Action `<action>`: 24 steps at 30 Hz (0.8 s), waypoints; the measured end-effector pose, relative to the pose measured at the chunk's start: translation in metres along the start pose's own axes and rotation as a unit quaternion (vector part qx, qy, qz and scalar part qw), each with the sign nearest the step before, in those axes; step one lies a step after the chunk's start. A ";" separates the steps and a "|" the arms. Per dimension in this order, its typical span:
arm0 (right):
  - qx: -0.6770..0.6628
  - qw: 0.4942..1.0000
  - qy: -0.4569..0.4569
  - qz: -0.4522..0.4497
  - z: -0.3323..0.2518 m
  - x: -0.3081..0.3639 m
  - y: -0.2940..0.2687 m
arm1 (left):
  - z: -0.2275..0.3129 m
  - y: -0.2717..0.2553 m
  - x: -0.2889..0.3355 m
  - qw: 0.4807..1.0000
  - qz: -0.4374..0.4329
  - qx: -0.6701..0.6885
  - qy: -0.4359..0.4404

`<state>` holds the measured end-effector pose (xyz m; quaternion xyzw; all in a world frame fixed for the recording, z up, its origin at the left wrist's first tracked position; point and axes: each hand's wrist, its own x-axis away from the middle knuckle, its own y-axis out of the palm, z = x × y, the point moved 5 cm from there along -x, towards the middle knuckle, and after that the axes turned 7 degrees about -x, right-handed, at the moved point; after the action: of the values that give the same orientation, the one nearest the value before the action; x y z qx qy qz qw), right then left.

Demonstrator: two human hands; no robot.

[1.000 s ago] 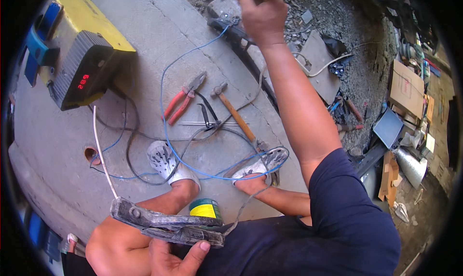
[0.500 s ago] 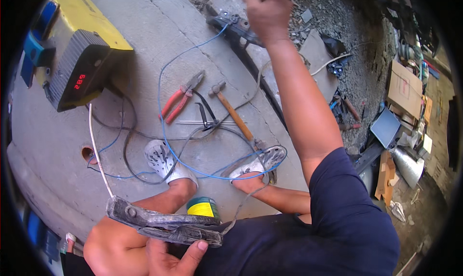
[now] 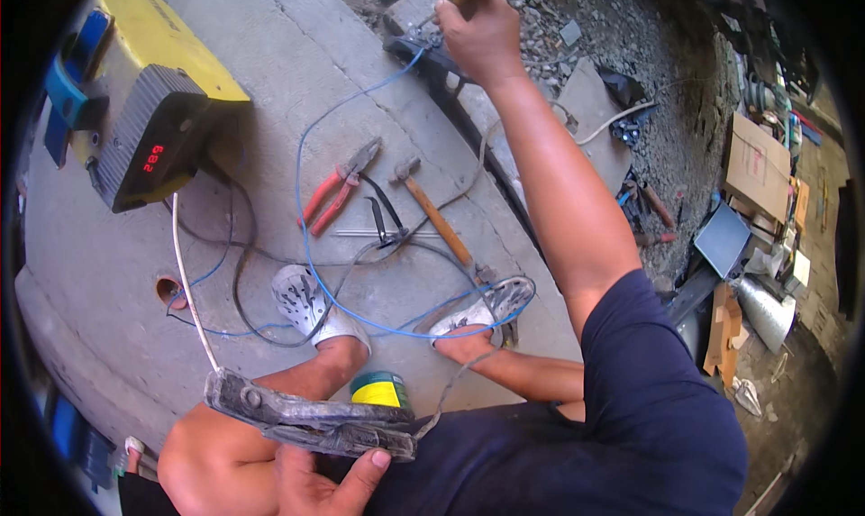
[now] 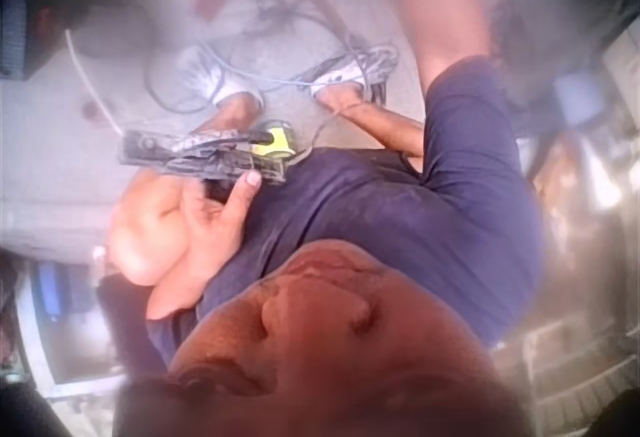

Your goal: Welding a metal bracket using a portable welding machine and tools.

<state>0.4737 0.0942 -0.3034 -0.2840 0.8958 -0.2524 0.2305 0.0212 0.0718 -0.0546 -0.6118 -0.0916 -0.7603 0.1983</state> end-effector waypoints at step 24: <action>0.230 0.932 0.169 -0.225 0.034 0.076 -0.076 | 0.005 0.032 -0.001 0.969 -0.064 0.184 0.153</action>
<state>0.4668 -0.0187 -0.3055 -0.3702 0.7515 -0.5413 0.0721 0.0391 0.0453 -0.0574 -0.4339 -0.2377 -0.8259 0.2705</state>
